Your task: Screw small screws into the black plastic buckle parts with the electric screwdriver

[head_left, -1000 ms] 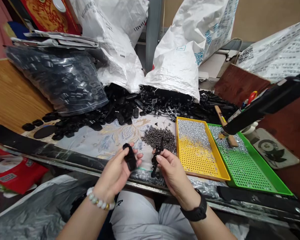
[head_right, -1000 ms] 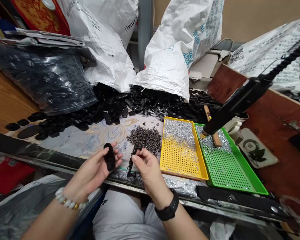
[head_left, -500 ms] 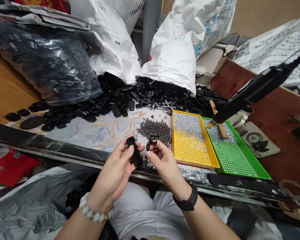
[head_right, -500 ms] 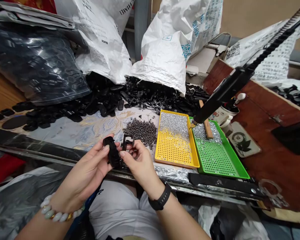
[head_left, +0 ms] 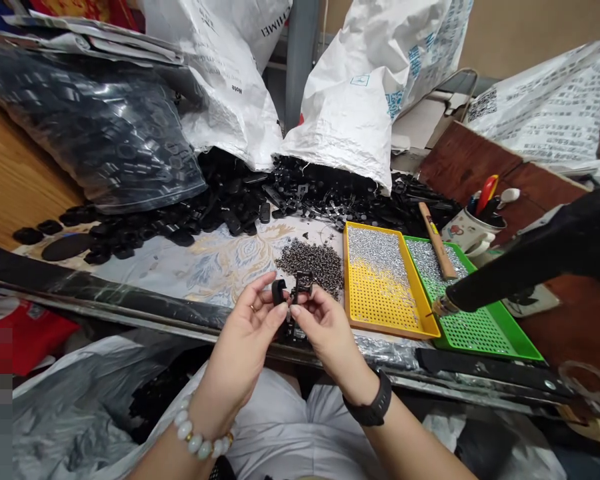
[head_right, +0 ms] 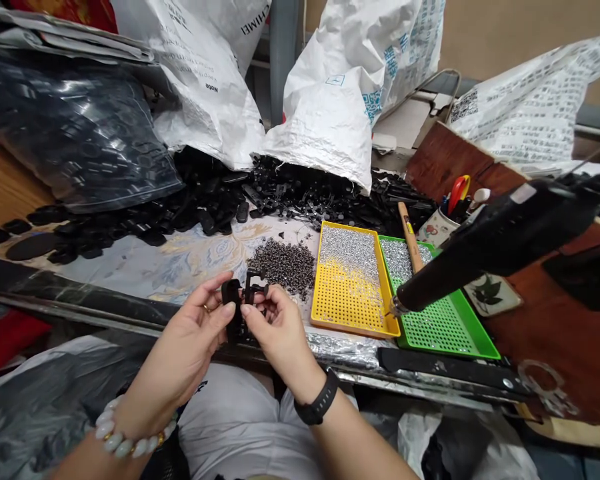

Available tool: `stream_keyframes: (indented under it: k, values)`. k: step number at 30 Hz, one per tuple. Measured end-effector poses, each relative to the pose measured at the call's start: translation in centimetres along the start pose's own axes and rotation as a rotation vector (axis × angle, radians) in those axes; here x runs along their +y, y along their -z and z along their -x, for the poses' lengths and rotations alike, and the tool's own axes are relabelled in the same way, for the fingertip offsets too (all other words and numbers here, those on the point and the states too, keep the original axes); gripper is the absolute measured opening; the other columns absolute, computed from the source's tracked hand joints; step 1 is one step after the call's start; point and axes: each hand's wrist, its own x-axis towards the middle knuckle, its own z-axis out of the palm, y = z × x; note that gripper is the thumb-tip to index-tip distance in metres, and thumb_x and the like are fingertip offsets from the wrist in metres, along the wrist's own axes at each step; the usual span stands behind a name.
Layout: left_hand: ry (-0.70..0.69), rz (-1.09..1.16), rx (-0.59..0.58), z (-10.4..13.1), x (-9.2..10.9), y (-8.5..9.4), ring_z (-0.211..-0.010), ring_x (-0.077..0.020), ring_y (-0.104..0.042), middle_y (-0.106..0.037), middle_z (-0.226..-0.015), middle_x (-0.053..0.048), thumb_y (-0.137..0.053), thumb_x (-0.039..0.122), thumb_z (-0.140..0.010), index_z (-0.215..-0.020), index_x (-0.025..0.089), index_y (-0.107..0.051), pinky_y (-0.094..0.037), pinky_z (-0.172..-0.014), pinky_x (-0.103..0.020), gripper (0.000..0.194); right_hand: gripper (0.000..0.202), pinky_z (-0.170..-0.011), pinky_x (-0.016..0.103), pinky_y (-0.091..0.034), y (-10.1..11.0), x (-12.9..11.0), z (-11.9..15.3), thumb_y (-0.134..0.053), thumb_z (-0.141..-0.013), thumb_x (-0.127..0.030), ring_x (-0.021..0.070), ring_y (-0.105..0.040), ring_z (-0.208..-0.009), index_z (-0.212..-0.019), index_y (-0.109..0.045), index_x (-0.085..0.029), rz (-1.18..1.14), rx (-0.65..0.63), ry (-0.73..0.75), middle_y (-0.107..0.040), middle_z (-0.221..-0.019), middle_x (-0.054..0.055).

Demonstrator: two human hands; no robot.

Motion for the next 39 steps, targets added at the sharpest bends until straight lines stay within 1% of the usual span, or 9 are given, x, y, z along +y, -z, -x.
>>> stream_keyframes:
  k: [2, 5, 8, 10, 11, 17, 20, 28, 39]
  values:
    - [-0.015, -0.040, -0.009, 0.1, -0.3, 0.0, -0.099, -0.0123, -0.058, -0.061, -0.104, 0.000, -0.068, 0.030, -0.074, -0.113, 0.026, -0.051, -0.046, -0.087, -0.020, 0.042, 0.016, -0.064, 0.024, -0.041, 0.0, 0.1, 0.0, -0.063, -0.072, -0.031, 0.0119, -0.050, -0.070, -0.078, -0.053, -0.020, 0.024, 0.031, 0.001, -0.050, -0.076, -0.001]
    - [-0.013, -0.077, -0.021, 0.2, -0.7, 0.0, -0.091, -0.0086, -0.057, -0.059, -0.096, 0.002, -0.067, 0.031, -0.076, -0.104, 0.026, -0.054, -0.045, -0.087, -0.018, 0.032, 0.017, -0.062, 0.024, -0.040, 0.2, 0.2, 0.0, -0.062, -0.071, -0.031, 0.0107, -0.047, -0.066, -0.073, -0.050, -0.019, 0.062, 0.084, 0.004, -0.047, -0.074, -0.002]
    - [0.007, -0.091, -0.034, 0.4, -1.0, 0.0, -0.075, -0.0041, -0.052, -0.056, -0.090, 0.004, -0.066, 0.030, -0.077, -0.103, 0.027, -0.055, -0.044, -0.086, -0.017, 0.029, 0.016, -0.063, 0.024, -0.040, 0.4, 0.5, 0.0, -0.062, -0.072, -0.030, 0.0109, -0.047, -0.067, -0.073, -0.050, -0.019, 0.112, 0.094, 0.029, -0.047, -0.075, -0.002]
    - [0.018, -0.109, -0.045, 0.5, -1.2, 0.0, -0.069, -0.0032, -0.049, -0.055, -0.089, 0.005, -0.065, 0.031, -0.078, -0.104, 0.027, -0.054, -0.044, -0.085, -0.017, 0.029, 0.014, -0.065, 0.024, -0.040, 0.5, 0.6, 0.0, -0.061, -0.072, -0.029, 0.0116, -0.048, -0.070, -0.076, -0.052, -0.019, 0.139, 0.092, 0.053, -0.048, -0.076, -0.001]
    - [0.021, -0.118, -0.053, 0.5, -1.2, 0.0, -0.069, -0.0035, -0.049, -0.056, -0.090, 0.004, -0.064, 0.031, -0.078, -0.104, 0.027, -0.054, -0.044, -0.085, -0.016, 0.029, 0.013, -0.065, 0.024, -0.041, 0.5, 0.6, 0.0, -0.061, -0.073, -0.029, 0.0118, -0.048, -0.071, -0.076, -0.053, -0.019, 0.148, 0.094, 0.062, -0.049, -0.077, -0.001]
    - [0.031, -0.135, -0.080, 0.6, -1.4, -0.2, -0.090, -0.0075, -0.053, -0.058, -0.103, 0.002, -0.062, 0.032, -0.080, -0.105, 0.027, -0.053, -0.043, -0.084, -0.017, 0.027, 0.013, -0.068, 0.025, -0.041, 0.4, 0.6, 0.1, -0.060, -0.073, -0.029, 0.0127, -0.049, -0.073, -0.076, -0.054, -0.019, 0.157, 0.116, 0.061, -0.050, -0.078, 0.000]
    - [0.033, -0.127, -0.089, 0.6, -1.4, -0.2, -0.090, -0.0076, -0.053, -0.058, -0.104, 0.002, -0.062, 0.033, -0.080, -0.105, 0.027, -0.053, -0.043, -0.083, -0.016, 0.027, 0.013, -0.068, 0.025, -0.041, 0.4, 0.8, 0.2, -0.060, -0.073, -0.029, 0.0123, -0.048, -0.072, -0.076, -0.053, -0.019, 0.146, 0.131, 0.058, -0.050, -0.078, 0.000]
    - [0.040, -0.127, -0.076, 0.5, -1.4, -0.3, -0.077, -0.0051, -0.050, -0.058, -0.098, 0.003, -0.062, 0.032, -0.080, -0.103, 0.028, -0.055, -0.043, -0.082, -0.016, 0.025, 0.013, -0.068, 0.026, -0.041, 0.3, 0.4, 0.1, -0.060, -0.072, -0.029, 0.0136, -0.049, -0.073, -0.075, -0.054, -0.019, 0.173, 0.118, 0.066, -0.051, -0.078, 0.000]
    - [0.037, -0.100, -0.088, 0.5, -1.1, -0.5, -0.085, -0.0066, -0.052, -0.058, -0.101, 0.002, -0.062, 0.032, -0.080, -0.103, 0.027, -0.055, -0.043, -0.084, -0.017, 0.025, 0.011, -0.070, 0.026, -0.042, 0.3, 0.5, 0.0, -0.059, -0.074, -0.029, 0.0131, -0.050, -0.075, -0.075, -0.054, -0.019, 0.169, 0.121, 0.108, -0.051, -0.078, 0.000]
